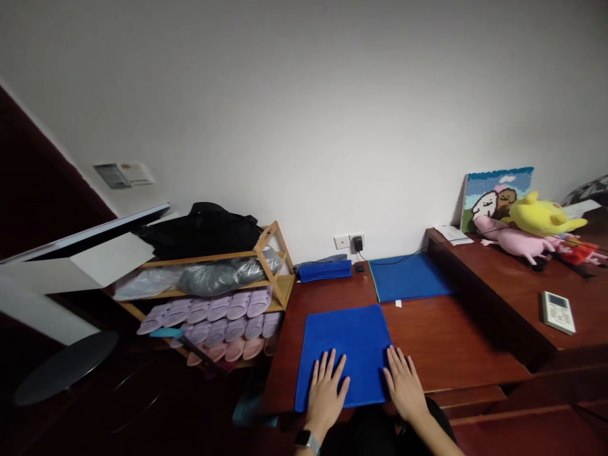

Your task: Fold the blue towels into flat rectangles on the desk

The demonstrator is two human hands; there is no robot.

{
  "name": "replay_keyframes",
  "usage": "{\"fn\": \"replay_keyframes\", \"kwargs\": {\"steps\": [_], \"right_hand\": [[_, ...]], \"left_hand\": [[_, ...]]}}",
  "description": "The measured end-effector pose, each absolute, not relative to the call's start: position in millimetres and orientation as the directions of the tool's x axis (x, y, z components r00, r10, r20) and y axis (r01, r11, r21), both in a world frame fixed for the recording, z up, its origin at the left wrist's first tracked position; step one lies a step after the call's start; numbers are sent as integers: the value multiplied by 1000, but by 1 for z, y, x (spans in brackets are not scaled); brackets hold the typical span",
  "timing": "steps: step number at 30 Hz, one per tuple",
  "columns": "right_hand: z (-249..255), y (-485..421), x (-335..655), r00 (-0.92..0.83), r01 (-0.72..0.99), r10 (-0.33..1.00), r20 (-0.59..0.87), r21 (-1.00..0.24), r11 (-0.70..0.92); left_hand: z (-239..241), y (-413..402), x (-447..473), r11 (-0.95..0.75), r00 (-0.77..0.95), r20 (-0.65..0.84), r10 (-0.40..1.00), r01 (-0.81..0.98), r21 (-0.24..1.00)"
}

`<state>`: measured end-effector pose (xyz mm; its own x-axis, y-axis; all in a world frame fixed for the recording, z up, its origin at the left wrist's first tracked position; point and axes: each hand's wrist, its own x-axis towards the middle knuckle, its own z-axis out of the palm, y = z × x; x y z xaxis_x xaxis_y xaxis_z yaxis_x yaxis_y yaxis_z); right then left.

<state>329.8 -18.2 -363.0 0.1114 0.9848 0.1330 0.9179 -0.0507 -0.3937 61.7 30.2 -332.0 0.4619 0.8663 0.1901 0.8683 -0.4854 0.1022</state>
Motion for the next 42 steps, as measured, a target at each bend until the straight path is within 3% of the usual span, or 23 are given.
{"fn": "replay_keyframes", "kwargs": {"steps": [6,10,16,21,29,33,42], "right_hand": [[-316,93,342,136,937,991,-8,-325,-131],[-315,141,345,123,942,990,-67,-307,-138],[-339,148,349,123,937,991,-54,-322,-133],[-347,151,351,119,938,992,-50,-322,-129],[-350,152,354,71,955,996,-52,-286,-82],[-349,151,353,91,952,995,-41,-291,-99],[-356,152,352,117,945,993,-9,-306,-114]], "left_hand": [[-333,31,60,-499,486,151,861,864,63],[-336,31,56,-498,488,126,864,866,55],[-332,43,66,-475,458,173,872,877,70],[-314,98,135,-535,495,242,834,834,137],[-341,169,224,-511,487,161,859,837,194],[-355,176,201,-489,469,142,872,852,187],[-349,214,58,-264,258,82,963,961,84]]}}
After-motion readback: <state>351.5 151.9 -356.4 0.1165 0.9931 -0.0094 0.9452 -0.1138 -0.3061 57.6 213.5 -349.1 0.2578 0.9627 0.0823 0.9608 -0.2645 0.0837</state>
